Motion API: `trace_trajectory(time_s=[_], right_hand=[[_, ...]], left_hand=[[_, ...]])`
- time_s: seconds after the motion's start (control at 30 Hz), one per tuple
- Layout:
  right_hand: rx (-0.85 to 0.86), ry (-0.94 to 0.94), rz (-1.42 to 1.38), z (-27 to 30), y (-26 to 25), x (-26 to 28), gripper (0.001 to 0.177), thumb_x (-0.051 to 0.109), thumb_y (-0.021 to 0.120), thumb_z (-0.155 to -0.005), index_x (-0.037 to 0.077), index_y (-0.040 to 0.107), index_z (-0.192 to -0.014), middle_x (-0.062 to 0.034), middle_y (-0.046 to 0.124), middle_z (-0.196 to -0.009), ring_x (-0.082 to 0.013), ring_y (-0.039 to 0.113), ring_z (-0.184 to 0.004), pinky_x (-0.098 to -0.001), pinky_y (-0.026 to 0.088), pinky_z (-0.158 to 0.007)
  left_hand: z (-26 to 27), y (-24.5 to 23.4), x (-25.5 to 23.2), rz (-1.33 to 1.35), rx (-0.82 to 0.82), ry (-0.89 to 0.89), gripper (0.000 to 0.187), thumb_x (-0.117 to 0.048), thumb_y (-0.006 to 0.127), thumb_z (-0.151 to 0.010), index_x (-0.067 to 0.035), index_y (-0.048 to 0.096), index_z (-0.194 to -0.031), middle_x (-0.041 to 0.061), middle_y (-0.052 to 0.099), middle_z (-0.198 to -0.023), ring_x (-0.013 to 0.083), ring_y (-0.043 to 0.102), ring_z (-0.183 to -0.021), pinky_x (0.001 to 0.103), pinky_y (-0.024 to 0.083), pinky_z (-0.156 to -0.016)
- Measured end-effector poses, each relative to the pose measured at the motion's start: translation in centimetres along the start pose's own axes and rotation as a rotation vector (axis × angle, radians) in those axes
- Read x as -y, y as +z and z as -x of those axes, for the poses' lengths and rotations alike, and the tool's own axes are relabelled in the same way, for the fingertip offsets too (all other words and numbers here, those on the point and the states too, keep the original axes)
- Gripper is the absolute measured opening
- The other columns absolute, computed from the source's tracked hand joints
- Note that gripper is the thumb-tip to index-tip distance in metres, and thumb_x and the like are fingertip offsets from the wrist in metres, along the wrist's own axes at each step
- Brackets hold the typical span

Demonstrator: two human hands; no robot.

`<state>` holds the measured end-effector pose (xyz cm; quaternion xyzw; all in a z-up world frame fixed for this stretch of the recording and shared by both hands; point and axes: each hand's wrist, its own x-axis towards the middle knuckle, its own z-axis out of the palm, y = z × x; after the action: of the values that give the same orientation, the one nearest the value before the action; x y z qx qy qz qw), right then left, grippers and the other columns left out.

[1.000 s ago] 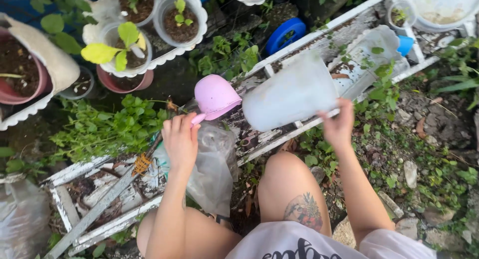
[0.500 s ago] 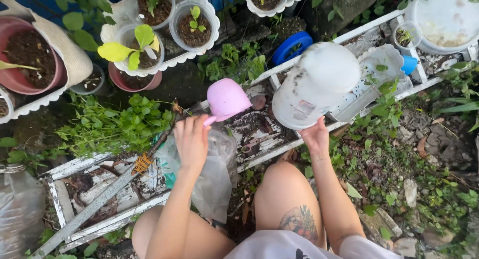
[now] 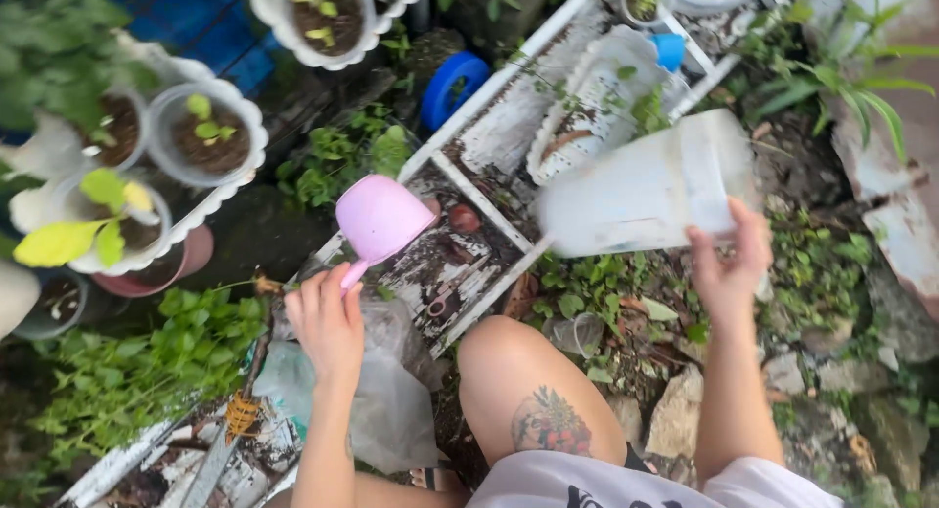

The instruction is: Removing weeds and small plants from a garden area using hands and a small scoop.

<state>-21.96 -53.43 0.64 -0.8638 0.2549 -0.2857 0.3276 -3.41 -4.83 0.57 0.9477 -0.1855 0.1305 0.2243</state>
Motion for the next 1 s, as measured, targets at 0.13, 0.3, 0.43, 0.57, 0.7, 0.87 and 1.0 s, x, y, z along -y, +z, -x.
trace_trajectory(time_s=[0.13,0.3,0.43,0.57,0.7,0.87,1.0], right_hand=[[-0.068,-0.177,0.451,1.6,-5.8,-3.4,0.043,0.017,0.083,-0.102,0.005,0.062,-0.138,-0.0096,0.058,-0.103,-0.0284,0.051,-0.105,-0.0415,0.035,-0.097],[-0.158,-0.234,0.867,2.6,-6.9,-10.8,0.028,0.018,0.075,-0.108,0.01,0.061,-0.13,-0.0081,0.058,-0.105,-0.0261,0.052,-0.105,-0.0416,0.033,-0.107],[-0.189,-0.112,0.926,5.6,-5.0,-23.4,0.024,0.018,0.069,-0.107,0.013,0.061,-0.129,-0.0052,0.06,-0.108,-0.0243,0.053,-0.107,-0.0438,0.034,-0.107],[-0.156,-0.063,1.008,5.7,-3.6,-20.7,0.041,0.013,0.07,-0.101,0.013,0.056,-0.14,-0.0096,0.058,-0.121,-0.0269,0.05,-0.125,-0.0513,0.027,-0.121],[-0.231,-0.101,0.849,6.4,0.3,-16.4,0.054,0.011,0.069,-0.097,0.004,0.05,-0.148,-0.0216,0.056,-0.136,-0.0384,0.045,-0.141,-0.0592,0.017,-0.122],[0.274,0.245,0.4,11.4,8.0,-15.7,0.043,0.03,0.071,-0.094,0.013,0.065,-0.133,-0.0125,0.067,-0.127,-0.0306,0.056,-0.125,-0.0545,0.023,-0.116],[0.551,0.156,0.324,15.4,11.6,-12.3,0.068,0.05,0.075,-0.084,0.012,0.06,-0.139,-0.0156,0.063,-0.132,-0.0315,0.053,-0.128,-0.0579,0.019,-0.112]], left_hand=[[-2.3,2.1,-2.7,0.073,0.062,0.015,0.033,-0.017,0.075,-0.094,-0.013,0.068,-0.126,0.008,0.063,-0.118,0.0337,0.054,-0.108,0.046,0.045,-0.096],[-3.7,3.7,-5.6,0.194,0.129,0.084,0.031,-0.014,0.074,-0.093,-0.012,0.068,-0.124,0.009,0.063,-0.117,0.0331,0.054,-0.108,0.045,0.045,-0.095],[-4.7,5.1,-7.0,0.236,0.158,0.12,0.032,-0.013,0.074,-0.094,-0.009,0.068,-0.125,0.009,0.064,-0.118,0.033,0.054,-0.106,0.045,0.045,-0.094],[-4.6,6.4,-7.6,0.237,0.223,0.131,0.032,-0.014,0.076,-0.09,-0.008,0.069,-0.121,0.009,0.064,-0.114,0.0336,0.054,-0.104,0.045,0.045,-0.092],[-4.6,7.8,-8.1,0.299,0.283,0.089,0.032,-0.014,0.076,-0.091,-0.005,0.068,-0.121,0.013,0.063,-0.111,0.0355,0.054,-0.102,0.046,0.046,-0.09],[-4.4,9.3,-8.3,0.329,0.325,0.079,0.033,-0.014,0.077,-0.091,-0.004,0.068,-0.121,0.015,0.063,-0.111,0.037,0.054,-0.1,0.047,0.045,-0.089],[-3.9,9.1,-7.9,0.332,0.354,0.088,0.033,-0.014,0.077,-0.091,-0.005,0.068,-0.121,0.014,0.063,-0.11,0.0377,0.053,-0.101,0.047,0.045,-0.09]])
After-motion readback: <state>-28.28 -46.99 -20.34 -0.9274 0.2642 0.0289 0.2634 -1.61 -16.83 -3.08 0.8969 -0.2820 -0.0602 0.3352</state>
